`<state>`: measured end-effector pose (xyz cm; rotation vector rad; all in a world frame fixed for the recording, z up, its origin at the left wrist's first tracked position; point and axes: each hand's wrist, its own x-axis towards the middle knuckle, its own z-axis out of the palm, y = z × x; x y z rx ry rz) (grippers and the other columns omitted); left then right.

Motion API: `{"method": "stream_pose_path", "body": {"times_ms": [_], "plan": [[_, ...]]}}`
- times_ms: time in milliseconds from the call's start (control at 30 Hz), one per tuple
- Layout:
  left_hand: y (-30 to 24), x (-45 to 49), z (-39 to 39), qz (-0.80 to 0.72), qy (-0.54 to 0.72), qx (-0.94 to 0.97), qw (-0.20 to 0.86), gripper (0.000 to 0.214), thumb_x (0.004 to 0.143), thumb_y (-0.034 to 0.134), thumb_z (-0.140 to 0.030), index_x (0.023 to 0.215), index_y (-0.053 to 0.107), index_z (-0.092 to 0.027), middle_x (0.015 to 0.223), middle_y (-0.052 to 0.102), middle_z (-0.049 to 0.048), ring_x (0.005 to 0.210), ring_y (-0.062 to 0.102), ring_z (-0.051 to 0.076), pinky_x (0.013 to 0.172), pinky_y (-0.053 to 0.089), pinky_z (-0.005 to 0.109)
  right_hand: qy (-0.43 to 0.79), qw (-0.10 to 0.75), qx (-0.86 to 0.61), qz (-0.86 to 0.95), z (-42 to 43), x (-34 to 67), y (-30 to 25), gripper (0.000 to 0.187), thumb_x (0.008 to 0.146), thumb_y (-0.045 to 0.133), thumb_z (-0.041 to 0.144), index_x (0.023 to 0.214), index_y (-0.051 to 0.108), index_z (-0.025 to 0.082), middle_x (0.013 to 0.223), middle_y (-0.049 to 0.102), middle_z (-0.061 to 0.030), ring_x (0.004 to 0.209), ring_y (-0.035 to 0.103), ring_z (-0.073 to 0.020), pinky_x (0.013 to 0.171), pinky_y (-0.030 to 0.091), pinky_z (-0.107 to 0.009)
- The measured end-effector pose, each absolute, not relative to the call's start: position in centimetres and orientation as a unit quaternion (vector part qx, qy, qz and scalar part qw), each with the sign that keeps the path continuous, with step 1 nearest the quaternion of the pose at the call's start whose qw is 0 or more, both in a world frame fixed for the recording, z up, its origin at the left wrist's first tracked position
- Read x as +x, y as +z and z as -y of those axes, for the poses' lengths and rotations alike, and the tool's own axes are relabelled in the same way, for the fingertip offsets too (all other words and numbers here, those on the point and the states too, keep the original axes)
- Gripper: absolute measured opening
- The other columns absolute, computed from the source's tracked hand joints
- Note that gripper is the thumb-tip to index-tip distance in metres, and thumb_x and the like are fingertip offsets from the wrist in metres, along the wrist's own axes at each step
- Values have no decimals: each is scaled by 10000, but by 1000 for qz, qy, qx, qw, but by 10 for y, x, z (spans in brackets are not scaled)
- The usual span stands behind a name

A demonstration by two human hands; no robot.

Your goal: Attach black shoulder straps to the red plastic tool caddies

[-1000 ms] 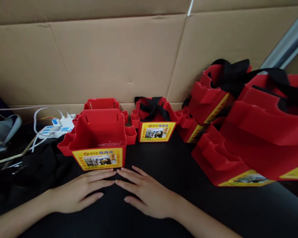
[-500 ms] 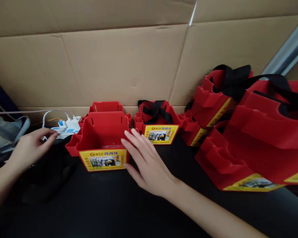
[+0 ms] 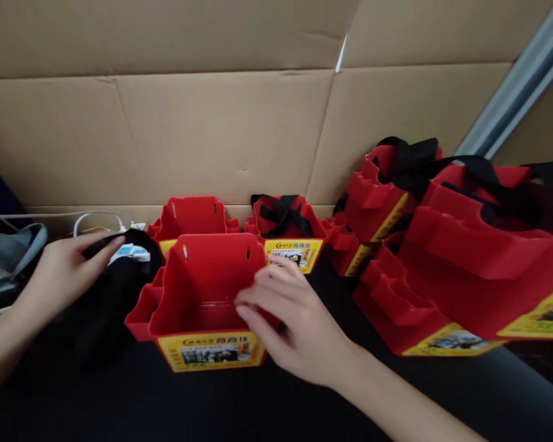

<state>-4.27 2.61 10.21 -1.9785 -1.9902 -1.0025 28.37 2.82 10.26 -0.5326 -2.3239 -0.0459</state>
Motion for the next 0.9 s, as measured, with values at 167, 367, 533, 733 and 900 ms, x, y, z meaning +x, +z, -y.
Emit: {"method": "stream_pose_path", "body": {"times_ms": [167,367,533,733,900], "plan": [[153,23,-43,462,-343,-815,67,276,861,503,-343,1056,656,-222,1062,684,14,952,637,198,833,476,288,-34,406,-265,874,-54,242,140,360,829,528,227,1187,509,202,1205,568,-68,1129,510,-200,964,414,-382],[172,52,-63,348,-348,-869,40,257,849,526,-286,1077,639,-256,1103,661,-27,977,622,162,877,455,258,15,415,-245,876,-105,223,141,470,766,402,63,1210,518,164,1212,588,-37,1123,537,-158,976,417,-309],[161,30,-81,432,-398,-809,25,215,814,555,-337,924,707,-230,911,715,-2,825,643,176,765,483,262,10,411,-297,862,-131,256,133,616,720,292,-12,1273,476,187,1311,507,-17,1230,440,-141,1077,315,-367],[152,-1,-106,532,-371,-756,89,237,802,532,-346,794,692,-171,930,668,51,811,599,178,721,441,276,143,303,-337,880,-147,292,141,469,807,324,84,1224,517,181,1053,655,-57,946,627,-164,884,501,-388],[155,-13,-104,628,-358,-689,54,297,804,500,-384,834,669,-142,751,672,29,662,567,159,582,397,244,250,369,-366,817,-146,311,157,357,823,369,120,1117,571,139,805,668,-61,698,647,-145,684,553,-301]]}}
